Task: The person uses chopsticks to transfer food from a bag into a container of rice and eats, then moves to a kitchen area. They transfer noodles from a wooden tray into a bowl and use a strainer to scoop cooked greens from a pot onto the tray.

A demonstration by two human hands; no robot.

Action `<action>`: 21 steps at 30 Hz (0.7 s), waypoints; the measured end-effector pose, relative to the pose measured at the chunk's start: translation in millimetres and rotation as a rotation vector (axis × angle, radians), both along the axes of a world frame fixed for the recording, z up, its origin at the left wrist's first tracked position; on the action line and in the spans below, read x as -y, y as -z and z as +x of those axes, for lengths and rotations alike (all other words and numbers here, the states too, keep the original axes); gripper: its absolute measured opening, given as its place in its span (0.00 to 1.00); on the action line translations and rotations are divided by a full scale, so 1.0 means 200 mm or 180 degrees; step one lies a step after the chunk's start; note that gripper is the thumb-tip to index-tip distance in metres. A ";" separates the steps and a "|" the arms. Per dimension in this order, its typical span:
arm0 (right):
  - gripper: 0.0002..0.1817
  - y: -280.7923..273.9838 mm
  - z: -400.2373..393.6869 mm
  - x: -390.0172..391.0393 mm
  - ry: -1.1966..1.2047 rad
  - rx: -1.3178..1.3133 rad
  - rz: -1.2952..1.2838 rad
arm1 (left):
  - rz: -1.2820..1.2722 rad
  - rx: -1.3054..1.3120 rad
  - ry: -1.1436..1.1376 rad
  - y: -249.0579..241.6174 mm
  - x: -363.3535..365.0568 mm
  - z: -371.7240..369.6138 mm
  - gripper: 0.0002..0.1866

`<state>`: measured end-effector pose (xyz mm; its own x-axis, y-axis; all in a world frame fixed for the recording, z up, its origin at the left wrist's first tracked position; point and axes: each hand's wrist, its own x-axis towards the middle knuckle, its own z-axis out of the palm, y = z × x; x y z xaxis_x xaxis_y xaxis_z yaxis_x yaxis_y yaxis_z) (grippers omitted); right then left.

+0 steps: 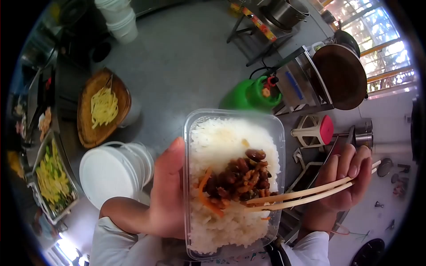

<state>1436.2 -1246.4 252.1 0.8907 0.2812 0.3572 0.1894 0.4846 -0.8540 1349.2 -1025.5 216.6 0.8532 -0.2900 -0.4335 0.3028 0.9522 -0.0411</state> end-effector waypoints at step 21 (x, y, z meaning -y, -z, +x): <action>0.20 -0.05 1.95 -0.35 -0.1366 -0.0667 0.1385 | 0.1951 0.0468 -0.0144 -0.20 -0.37 1.80 0.37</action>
<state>1827.0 -1176.2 262.7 0.7944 0.4967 0.3496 -0.2477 0.7904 -0.5603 1709.5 -951.1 257.3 0.9221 0.0116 -0.3868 0.2227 0.8015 0.5550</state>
